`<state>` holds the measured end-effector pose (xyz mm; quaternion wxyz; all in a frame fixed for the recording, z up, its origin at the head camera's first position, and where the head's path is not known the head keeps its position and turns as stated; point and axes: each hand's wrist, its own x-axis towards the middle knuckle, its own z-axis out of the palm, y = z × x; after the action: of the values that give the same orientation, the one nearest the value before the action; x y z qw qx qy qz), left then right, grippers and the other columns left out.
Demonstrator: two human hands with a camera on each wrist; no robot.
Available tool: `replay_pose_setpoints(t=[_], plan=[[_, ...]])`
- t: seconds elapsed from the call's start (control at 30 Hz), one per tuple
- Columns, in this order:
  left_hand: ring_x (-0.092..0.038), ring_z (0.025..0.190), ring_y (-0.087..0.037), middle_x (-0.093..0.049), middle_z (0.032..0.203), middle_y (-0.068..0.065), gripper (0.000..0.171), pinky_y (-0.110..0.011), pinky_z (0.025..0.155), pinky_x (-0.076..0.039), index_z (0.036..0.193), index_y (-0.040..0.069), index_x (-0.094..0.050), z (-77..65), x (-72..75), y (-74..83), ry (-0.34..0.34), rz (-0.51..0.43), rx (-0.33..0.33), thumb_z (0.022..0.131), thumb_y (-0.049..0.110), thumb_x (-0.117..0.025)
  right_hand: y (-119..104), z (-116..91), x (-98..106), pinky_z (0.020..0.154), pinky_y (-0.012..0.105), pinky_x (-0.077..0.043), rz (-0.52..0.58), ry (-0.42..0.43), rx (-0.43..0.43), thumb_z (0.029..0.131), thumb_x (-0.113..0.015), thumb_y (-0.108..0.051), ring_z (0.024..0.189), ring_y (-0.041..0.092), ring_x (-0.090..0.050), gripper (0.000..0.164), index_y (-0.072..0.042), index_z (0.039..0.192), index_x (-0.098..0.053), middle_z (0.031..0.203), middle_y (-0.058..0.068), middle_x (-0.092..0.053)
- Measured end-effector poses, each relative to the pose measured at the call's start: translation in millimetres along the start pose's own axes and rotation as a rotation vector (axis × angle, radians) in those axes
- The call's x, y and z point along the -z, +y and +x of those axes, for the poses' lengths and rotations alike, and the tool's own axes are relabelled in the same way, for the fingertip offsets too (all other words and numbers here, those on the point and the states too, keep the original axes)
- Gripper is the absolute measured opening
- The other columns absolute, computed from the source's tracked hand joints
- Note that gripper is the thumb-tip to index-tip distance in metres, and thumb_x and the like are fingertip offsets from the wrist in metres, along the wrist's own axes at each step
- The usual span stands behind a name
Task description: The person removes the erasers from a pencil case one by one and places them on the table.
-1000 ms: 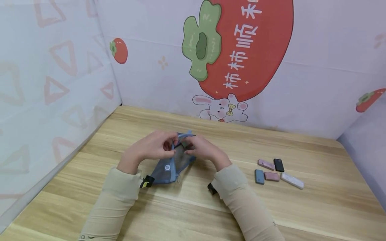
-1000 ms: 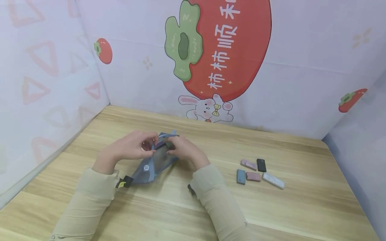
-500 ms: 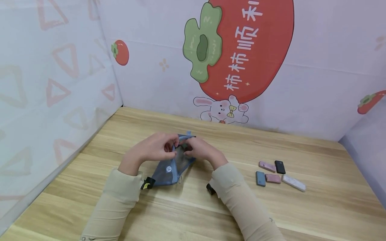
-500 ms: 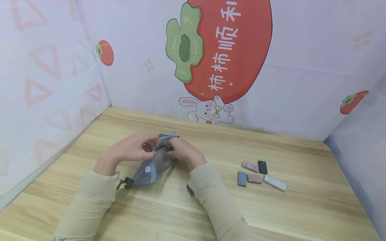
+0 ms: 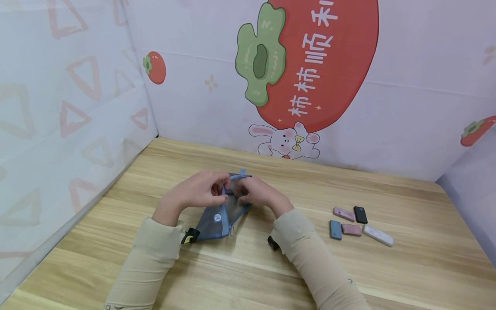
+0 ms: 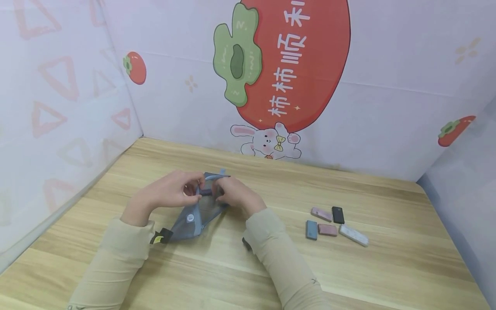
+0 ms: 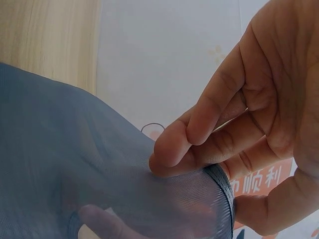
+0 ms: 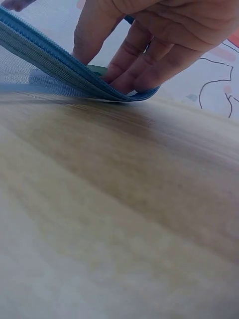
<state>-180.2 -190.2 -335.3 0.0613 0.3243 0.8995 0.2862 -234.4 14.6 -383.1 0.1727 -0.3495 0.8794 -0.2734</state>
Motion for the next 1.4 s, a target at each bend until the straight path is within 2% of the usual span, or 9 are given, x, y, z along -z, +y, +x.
replay_pose_setpoints(t=[0.1,0.17,0.33,0.43,0.9,1.4], plan=[[-0.059,0.066,-0.006,-0.063,0.070,0.007,0.014,-0.025,0.064,-0.051,0.094,0.008,-0.060,0.3,-0.3,-0.1,-0.001,0.000,0.000,0.081,0.012,-0.063,2.0,0.3,-0.4,0.074,0.027,-0.045,-0.013,-0.008,0.026,0.088,-0.069,0.000,0.081,0.016,-0.052,0.011,-0.009,0.086,-0.063,0.085,0.002,-0.059],[-0.059,0.066,-0.006,-0.063,0.069,0.007,0.014,-0.025,0.064,-0.051,0.094,0.008,-0.060,0.6,-0.6,-0.1,0.001,0.001,-0.002,0.081,0.012,-0.063,2.8,0.3,-0.7,0.074,0.028,-0.045,-0.021,-0.010,0.020,0.087,-0.070,0.001,0.081,0.016,-0.052,0.012,-0.009,0.087,-0.062,0.085,0.002,-0.059],[-0.060,0.066,-0.006,-0.063,0.070,0.006,0.016,-0.025,0.064,-0.051,0.095,0.006,-0.060,0.9,-1.1,-0.7,0.000,-0.002,-0.009,0.081,0.013,-0.063,3.2,-1.1,-0.1,0.081,0.031,-0.049,-0.028,-0.008,-0.027,0.087,-0.071,-0.002,0.087,0.017,-0.054,0.020,-0.008,0.105,-0.064,0.095,0.002,-0.062],[-0.060,0.067,-0.006,-0.064,0.070,0.006,0.015,-0.025,0.065,-0.052,0.095,0.007,-0.060,1.0,-1.2,-0.8,0.002,-0.001,-0.011,0.082,0.013,-0.063,3.1,-2.0,1.1,0.083,0.032,-0.051,-0.024,-0.012,-0.027,0.087,-0.071,-0.001,0.088,0.017,-0.055,0.023,-0.007,0.109,-0.066,0.097,0.004,-0.064],[-0.060,0.066,-0.007,-0.063,0.069,0.006,0.014,-0.026,0.064,-0.052,0.094,0.012,-0.059,0.3,1.1,1.0,0.016,-0.008,-0.009,0.081,0.013,-0.064,2.1,-3.5,5.6,0.084,0.032,-0.052,-0.058,-0.037,0.006,0.090,-0.068,-0.004,0.088,0.016,-0.059,0.016,-0.008,0.105,-0.071,0.097,0.003,-0.068],[-0.060,0.067,-0.007,-0.065,0.071,0.004,0.014,-0.027,0.064,-0.052,0.094,0.012,-0.059,0.3,-0.6,1.0,0.000,-0.002,0.000,0.082,0.013,-0.065,-0.4,-8.5,2.5,0.086,0.033,-0.052,-0.063,-0.043,0.022,0.091,-0.066,-0.004,0.090,0.016,-0.059,0.018,-0.008,0.108,-0.071,0.101,0.004,-0.068]])
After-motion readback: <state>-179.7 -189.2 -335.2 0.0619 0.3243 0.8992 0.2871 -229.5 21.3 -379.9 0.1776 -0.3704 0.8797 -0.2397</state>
